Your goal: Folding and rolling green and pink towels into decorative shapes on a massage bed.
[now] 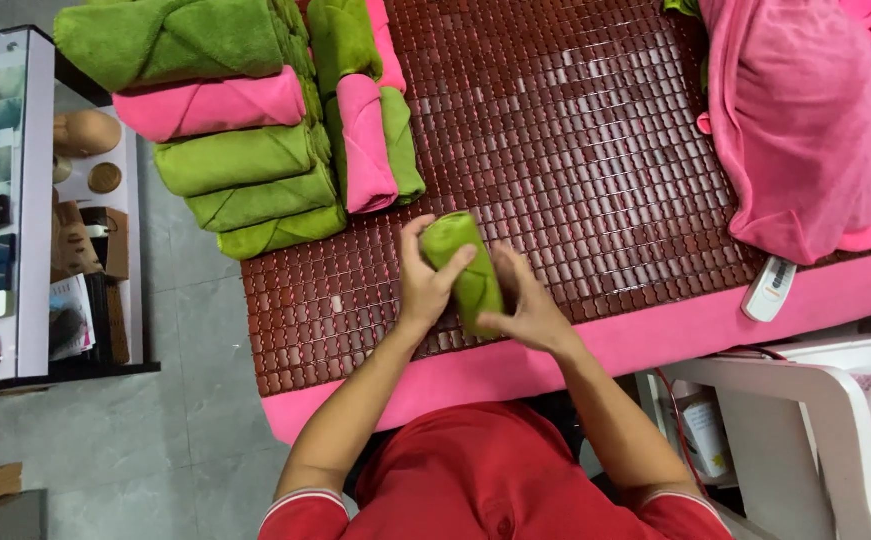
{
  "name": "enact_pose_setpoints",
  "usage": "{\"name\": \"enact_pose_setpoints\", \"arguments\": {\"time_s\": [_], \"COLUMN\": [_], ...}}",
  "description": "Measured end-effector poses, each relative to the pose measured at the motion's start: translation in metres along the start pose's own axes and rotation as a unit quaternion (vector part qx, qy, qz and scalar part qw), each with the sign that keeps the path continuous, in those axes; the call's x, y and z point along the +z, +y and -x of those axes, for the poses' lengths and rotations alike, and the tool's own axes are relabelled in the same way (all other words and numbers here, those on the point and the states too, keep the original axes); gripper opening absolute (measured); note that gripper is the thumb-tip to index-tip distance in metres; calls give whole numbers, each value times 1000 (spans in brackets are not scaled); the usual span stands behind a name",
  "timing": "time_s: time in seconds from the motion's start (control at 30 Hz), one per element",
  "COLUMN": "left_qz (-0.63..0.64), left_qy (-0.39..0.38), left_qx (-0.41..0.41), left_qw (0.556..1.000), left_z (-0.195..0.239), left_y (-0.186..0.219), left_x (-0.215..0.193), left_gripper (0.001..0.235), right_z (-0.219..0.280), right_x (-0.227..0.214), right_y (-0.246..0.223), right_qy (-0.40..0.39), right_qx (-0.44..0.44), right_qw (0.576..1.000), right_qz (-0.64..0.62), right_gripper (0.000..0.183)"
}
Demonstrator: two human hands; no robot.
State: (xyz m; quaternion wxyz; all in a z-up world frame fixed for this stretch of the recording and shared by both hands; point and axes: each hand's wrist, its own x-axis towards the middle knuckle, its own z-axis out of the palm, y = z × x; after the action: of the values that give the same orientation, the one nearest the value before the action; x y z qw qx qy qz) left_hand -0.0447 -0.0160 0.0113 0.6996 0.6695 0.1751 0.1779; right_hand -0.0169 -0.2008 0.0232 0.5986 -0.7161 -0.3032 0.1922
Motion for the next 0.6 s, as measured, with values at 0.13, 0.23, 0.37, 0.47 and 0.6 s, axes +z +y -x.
{"name": "enact_pose_setpoints", "arguments": {"time_s": [0.13,0.23,0.37,0.47,0.6], "left_qz": [25,-125,-391,-526,-584], "left_qy": [-72,-148,-227,-257,-210], "left_qx": [-39,-46,125,230,394], "left_qw": [996,980,883,778,678], "left_z": [10,13,17,12,-12], "left_y": [-17,-37,-3,-16,-90], "left_x": [-29,-50,-33,-11,-9], "left_gripper": [98,85,100,113,125], "right_z": [3,-2,-3,-13,-31], "right_x": [-35,-61,-49,-27,-27], "right_y": [30,27,28,58,109], "right_qy": [23,-41,-24,67,138], "right_qx": [30,-27,-10,-97,-217], "right_qw": [994,970,893,854,799], "right_qz": [98,239,449,507,544], "right_gripper": [89,72,69,48,46]}}
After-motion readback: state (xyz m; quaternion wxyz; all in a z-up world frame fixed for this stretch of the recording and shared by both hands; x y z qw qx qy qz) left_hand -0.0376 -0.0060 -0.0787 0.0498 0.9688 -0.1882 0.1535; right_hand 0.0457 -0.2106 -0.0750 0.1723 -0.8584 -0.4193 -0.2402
